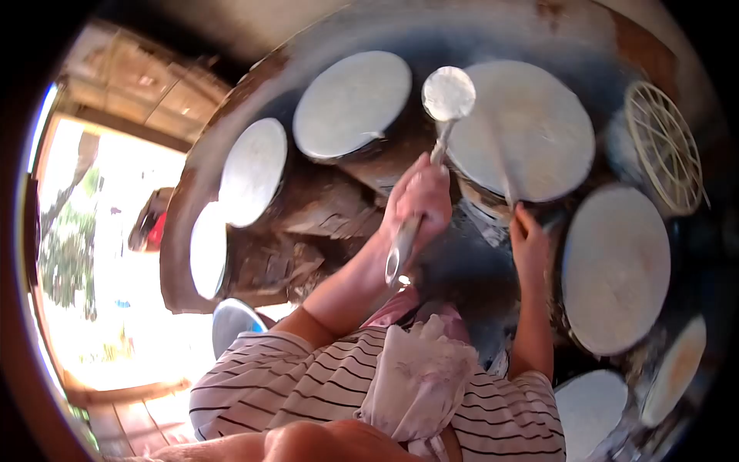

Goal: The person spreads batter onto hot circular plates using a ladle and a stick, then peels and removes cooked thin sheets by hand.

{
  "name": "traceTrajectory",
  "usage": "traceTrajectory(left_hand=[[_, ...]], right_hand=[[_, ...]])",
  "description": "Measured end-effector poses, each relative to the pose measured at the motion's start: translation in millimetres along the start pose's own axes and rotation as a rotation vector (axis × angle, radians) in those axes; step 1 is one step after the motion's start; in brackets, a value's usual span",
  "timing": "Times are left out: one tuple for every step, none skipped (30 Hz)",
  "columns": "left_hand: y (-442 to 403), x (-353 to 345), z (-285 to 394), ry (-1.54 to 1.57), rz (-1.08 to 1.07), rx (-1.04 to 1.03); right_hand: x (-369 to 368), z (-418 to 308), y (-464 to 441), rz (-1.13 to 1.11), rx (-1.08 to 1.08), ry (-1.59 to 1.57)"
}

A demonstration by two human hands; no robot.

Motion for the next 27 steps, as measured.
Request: traceTrajectory(left_hand=[[19,-6,2,-0.013,-0.051,-0.003],[37,-8,4,-0.014,-0.085,0.005],[58,-18,10,-0.068,-0.137,-0.02],[79,-30,17,-0.086,-0.167,-0.12],[101,-41,28,-0.112,-0.224,-0.188],[127,-57,29,-0.101,-0.265,-0.255],[152,-70,30,-0.115,-0.299,-0.309],[182,-77,41,-0.154,-0.372,-0.361],[213,-86,51,-0.196,-0.437,-0.413],[251,-91,57,-0.216,-0.476,-0.47],[288,-96,64,-0.235,-0.514,-0.529],[327,-100,69,-0.251,-0.55,-0.588],[373,-99,77,-0.292,-0.57,-0.658],[419,-97,84,-0.331,-0.585,-0.73],[465,-96,91,-0.369,-0.598,-0.802],[511,-94,101,-0.443,-0.595,-0.918],[557,-83,110,-0.495,-0.58,-1.022],[605,-72,124,-0.527,-0.474,-1.191],[648,-52,144,-0.604,-0.34,-1.325],[684,-27,163,-0.474,-0.27,-1.421],[713,-10,190,-0.37,-0.21,-1.488],[734,12,219,-0.19,-0.138,-1.523],[752,37,254,-0.009,-0.064,-1.544],[768,72,300,0.043,0.056,-1.597],[782,112,350,0.095,0.18,-1.65],[791,158,405,0.129,0.384,-1.718],[792,189,439,0.167,0.6,-1.777]], right_hand=[[-17,-7,8,-0.156,-0.03,0.001],[-41,-26,20,-0.134,0.3,0.117],[-61,-61,33,-0.171,0.3,0.121],[-89,-69,27,-0.099,0.362,0.104],[-119,-73,13,-0.031,0.373,0.168],[-151,-74,-4,0.023,0.423,0.224],[-174,-82,-12,0.023,0.385,0.299],[-193,-92,-10,-0.033,0.339,0.367],[-205,-103,-2,-0.057,0.357,0.374],[-217,-112,9,-0.09,0.379,0.388],[-232,-118,24,-0.135,0.403,0.404],[-239,-121,29,-0.154,0.414,0.398],[-233,-123,33,-0.23,0.35,0.279],[-225,-118,33,-0.105,0.336,0.24],[-236,-68,7,-0.053,0.28,0.097],[-225,-54,13,-0.084,0.259,0.125],[-224,-38,27,-0.231,0.236,0.098],[-229,-19,49,-0.357,0.125,0.141],[-227,-43,108,-0.481,0.137,0.087],[-237,-37,146,-0.616,0.082,0.087],[-254,-35,180,-0.727,0.051,0.033],[-271,-43,207,-0.761,0.069,0.023],[-293,-59,234,-0.77,-0.005,0.063],[-322,-70,255,-0.822,0.083,-0.02],[-344,-98,276,-0.823,0.25,0.054],[-360,-134,299,-0.796,0.459,0.165],[-379,-159,317,-0.834,0.51,0.191]])
Point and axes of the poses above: each hand's wrist, its own y-axis away from the middle knuckle, its own x-axis out of the back of the hand, z = x × y, the point moved 6 cm from there along -y, towards the middle knuckle, and after that the axes turned 12 degrees about -x, right-handed, at the moved point
